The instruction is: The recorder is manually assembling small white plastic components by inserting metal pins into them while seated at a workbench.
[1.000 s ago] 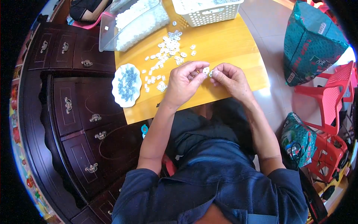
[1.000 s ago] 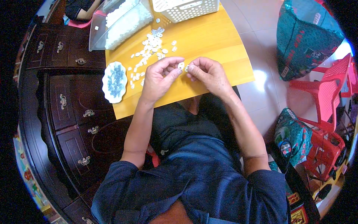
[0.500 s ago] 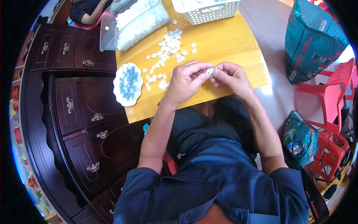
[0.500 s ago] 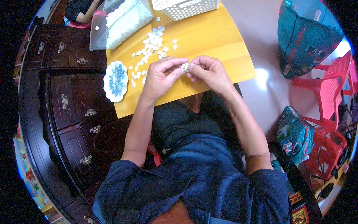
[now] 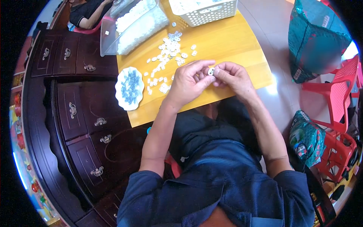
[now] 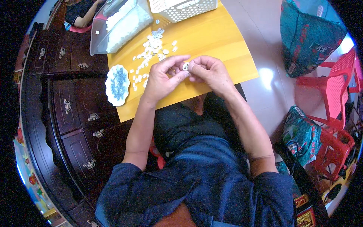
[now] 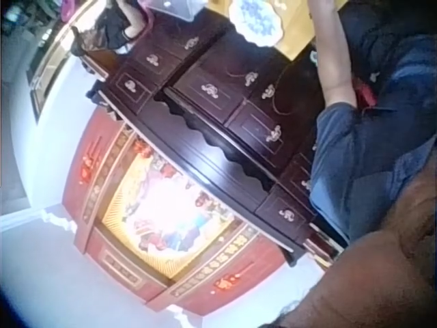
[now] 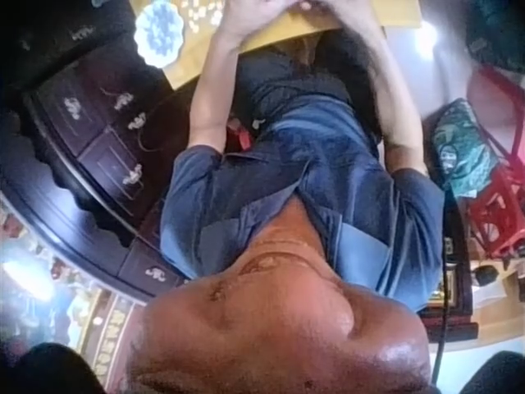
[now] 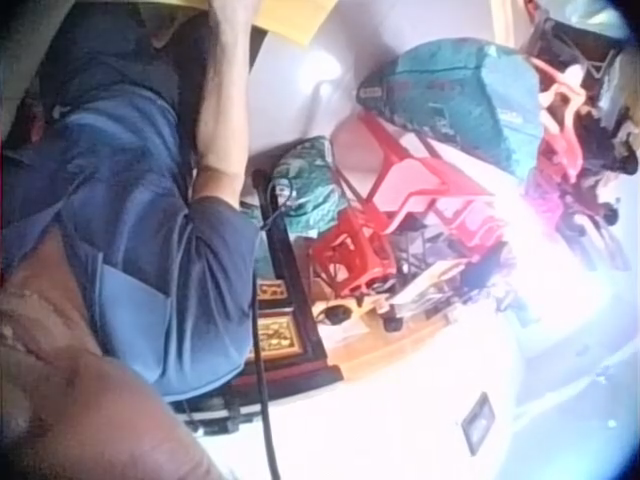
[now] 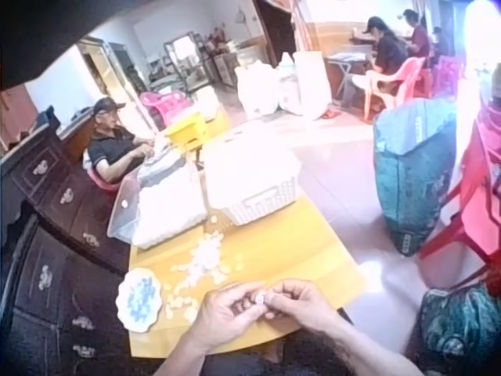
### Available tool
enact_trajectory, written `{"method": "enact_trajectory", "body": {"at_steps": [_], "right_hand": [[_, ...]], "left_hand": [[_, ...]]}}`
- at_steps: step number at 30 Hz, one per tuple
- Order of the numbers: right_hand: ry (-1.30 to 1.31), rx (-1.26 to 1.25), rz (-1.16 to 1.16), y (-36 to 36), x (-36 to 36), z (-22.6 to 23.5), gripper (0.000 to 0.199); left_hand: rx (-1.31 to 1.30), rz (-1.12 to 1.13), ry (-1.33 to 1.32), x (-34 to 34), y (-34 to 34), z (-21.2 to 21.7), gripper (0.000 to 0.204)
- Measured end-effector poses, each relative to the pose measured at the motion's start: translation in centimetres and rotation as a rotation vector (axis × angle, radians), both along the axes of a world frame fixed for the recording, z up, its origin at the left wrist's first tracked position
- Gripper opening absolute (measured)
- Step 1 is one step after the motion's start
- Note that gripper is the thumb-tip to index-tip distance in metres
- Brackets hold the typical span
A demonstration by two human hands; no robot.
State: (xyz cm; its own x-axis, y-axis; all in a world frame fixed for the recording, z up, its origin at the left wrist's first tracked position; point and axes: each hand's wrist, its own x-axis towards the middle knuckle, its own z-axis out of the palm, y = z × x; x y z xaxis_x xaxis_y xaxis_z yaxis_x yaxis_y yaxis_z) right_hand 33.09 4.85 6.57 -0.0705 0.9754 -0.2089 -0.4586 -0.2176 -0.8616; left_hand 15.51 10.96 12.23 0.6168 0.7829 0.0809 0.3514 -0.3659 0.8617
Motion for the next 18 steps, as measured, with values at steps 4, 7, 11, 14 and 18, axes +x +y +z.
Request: {"method": "enact_trajectory", "body": {"at_steps": [4,7,11,14,18], "right_hand": [[0.009,-0.001,-0.108,0.0,-0.2,-0.4,0.017],[0.024,-0.003,-0.142,0.1,-0.3,-0.4,0.017],[0.073,0.01,-0.146,0.1,-0.4,-0.7,0.018],[0.183,0.012,-0.084,0.1,0.1,-0.5,0.02],[0.206,-0.076,-0.068,0.0,0.3,0.2,0.023]], "left_hand": [[0.366,0.107,0.188,2.0,-1.1,0.9,0.042],[0.67,0.156,0.196,2.6,-1.2,-0.1,0.037],[0.705,0.121,0.219,2.4,-1.0,-0.9,0.033],[0.711,0.114,0.209,2.5,-1.1,-0.8,0.028],[0.669,0.088,0.189,2.4,-1.1,-0.5,0.026]]}}
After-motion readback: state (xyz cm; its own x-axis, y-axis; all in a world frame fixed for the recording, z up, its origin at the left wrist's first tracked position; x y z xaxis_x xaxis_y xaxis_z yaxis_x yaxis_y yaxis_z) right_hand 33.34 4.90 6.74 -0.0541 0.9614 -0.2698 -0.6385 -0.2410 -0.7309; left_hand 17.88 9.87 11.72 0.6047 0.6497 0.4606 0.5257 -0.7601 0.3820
